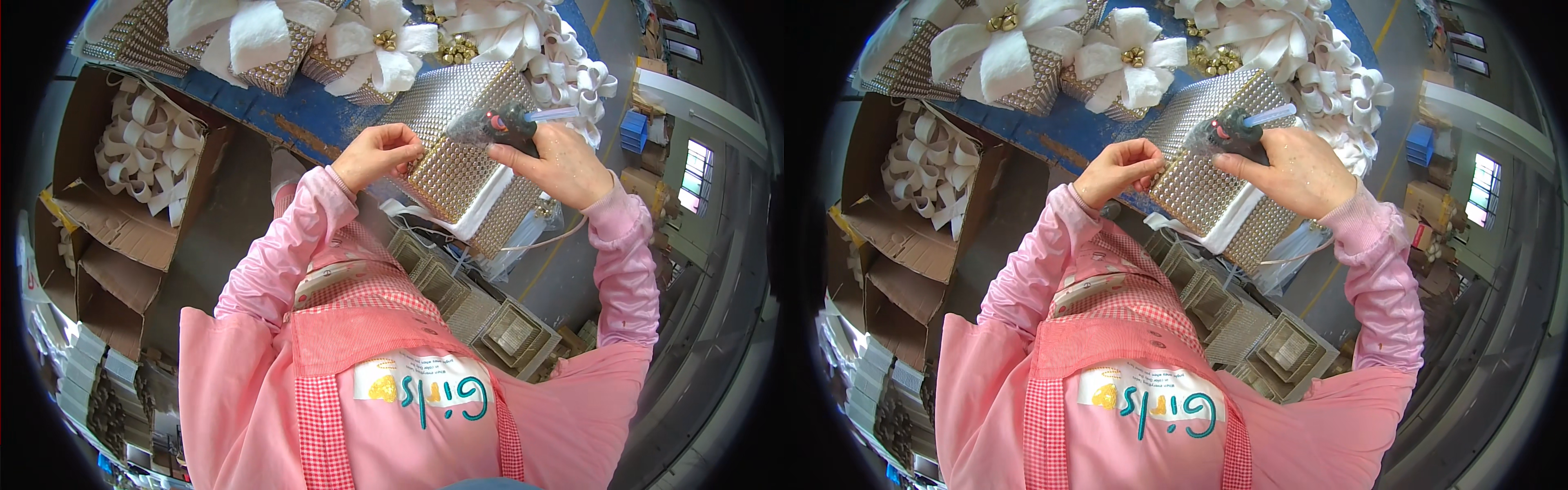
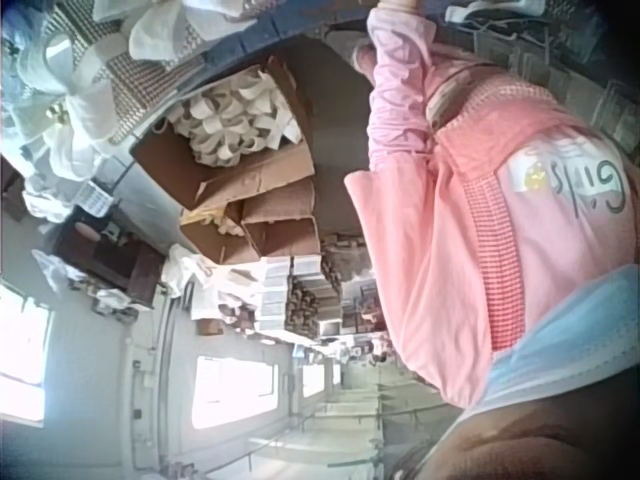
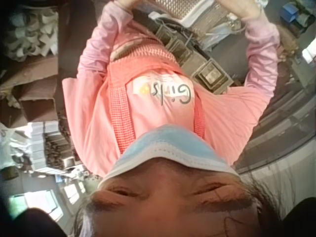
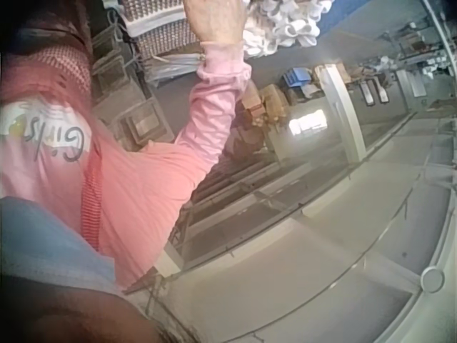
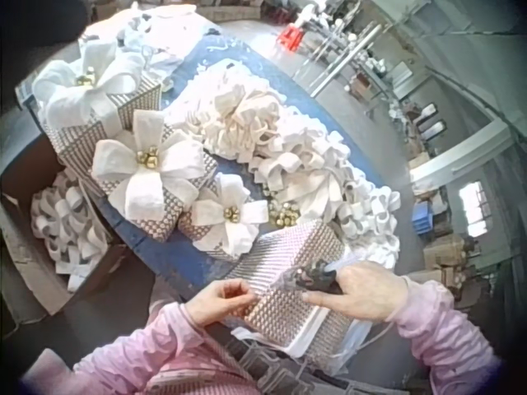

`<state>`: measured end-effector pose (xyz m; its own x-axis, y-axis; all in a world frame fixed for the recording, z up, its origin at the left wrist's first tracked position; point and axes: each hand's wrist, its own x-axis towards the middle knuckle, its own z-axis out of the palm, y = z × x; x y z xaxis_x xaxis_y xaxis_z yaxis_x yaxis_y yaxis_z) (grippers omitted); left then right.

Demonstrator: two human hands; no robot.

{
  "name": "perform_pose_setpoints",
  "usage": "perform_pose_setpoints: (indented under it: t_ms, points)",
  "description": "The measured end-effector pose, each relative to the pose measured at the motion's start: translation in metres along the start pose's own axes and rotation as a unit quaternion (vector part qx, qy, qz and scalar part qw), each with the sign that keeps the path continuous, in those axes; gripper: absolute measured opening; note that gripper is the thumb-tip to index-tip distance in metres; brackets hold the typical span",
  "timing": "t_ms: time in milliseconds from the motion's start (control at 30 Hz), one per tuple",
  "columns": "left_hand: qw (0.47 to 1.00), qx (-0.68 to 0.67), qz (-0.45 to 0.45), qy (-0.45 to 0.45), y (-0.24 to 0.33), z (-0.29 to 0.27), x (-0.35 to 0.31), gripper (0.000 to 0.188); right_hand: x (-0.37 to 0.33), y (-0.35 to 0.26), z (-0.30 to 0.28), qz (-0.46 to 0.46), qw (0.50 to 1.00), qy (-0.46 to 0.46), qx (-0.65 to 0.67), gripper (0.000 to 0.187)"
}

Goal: Applying decorative fabric strips and bows to gift boxes using a hot glue gun.

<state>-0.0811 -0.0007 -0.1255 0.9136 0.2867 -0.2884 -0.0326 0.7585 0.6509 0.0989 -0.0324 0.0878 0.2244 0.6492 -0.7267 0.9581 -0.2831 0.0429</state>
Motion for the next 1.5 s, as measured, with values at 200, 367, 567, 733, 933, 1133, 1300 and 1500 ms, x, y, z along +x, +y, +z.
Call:
perform_pose_setpoints:
  t_ms: [200, 367, 567, 733, 933, 1133, 1300, 1500]
  points:
    - [1.0, -0.004, 0.005, -0.012, -0.001, -0.001, 0.0, 0.012, 0.0, 0.008, 0.006, -0.011, 0.999, 0.001, 0.04, 0.049]
    - [1.0, -0.006, 0.008, -0.016, -0.001, -0.001, -0.001, 0.012, 0.0, 0.019, 0.008, -0.013, 0.994, 0.083, 0.076, 0.07]
    - [0.991, 0.035, 0.09, 0.091, -0.017, 0.006, -0.011, 0.013, -0.02, 0.035, 0.03, -0.041, 0.882, 0.12, 0.455, 0.029]
    - [0.873, 0.373, 0.275, 0.149, -0.014, 0.018, -0.038, 0.031, -0.047, 0.059, 0.074, 0.003, 0.788, 0.26, 0.558, 0.036]
    - [0.759, 0.572, 0.278, 0.136, -0.014, 0.034, -0.052, 0.05, -0.063, 0.074, 0.161, 0.086, 0.646, 0.387, 0.653, 0.033]
    - [0.863, 0.403, 0.272, 0.136, -0.021, 0.027, -0.033, 0.045, -0.065, 0.072, 0.214, 0.162, 0.483, 0.497, 0.702, 0.035]
    - [0.83, 0.477, 0.26, 0.127, -0.018, 0.03, -0.026, 0.05, -0.061, 0.073, 0.24, 0.157, 0.347, 0.514, 0.768, 0.036]
    - [0.835, 0.483, 0.248, 0.092, -0.015, 0.026, -0.011, 0.049, -0.056, 0.073, 0.25, 0.131, 0.307, 0.501, 0.799, 0.036]
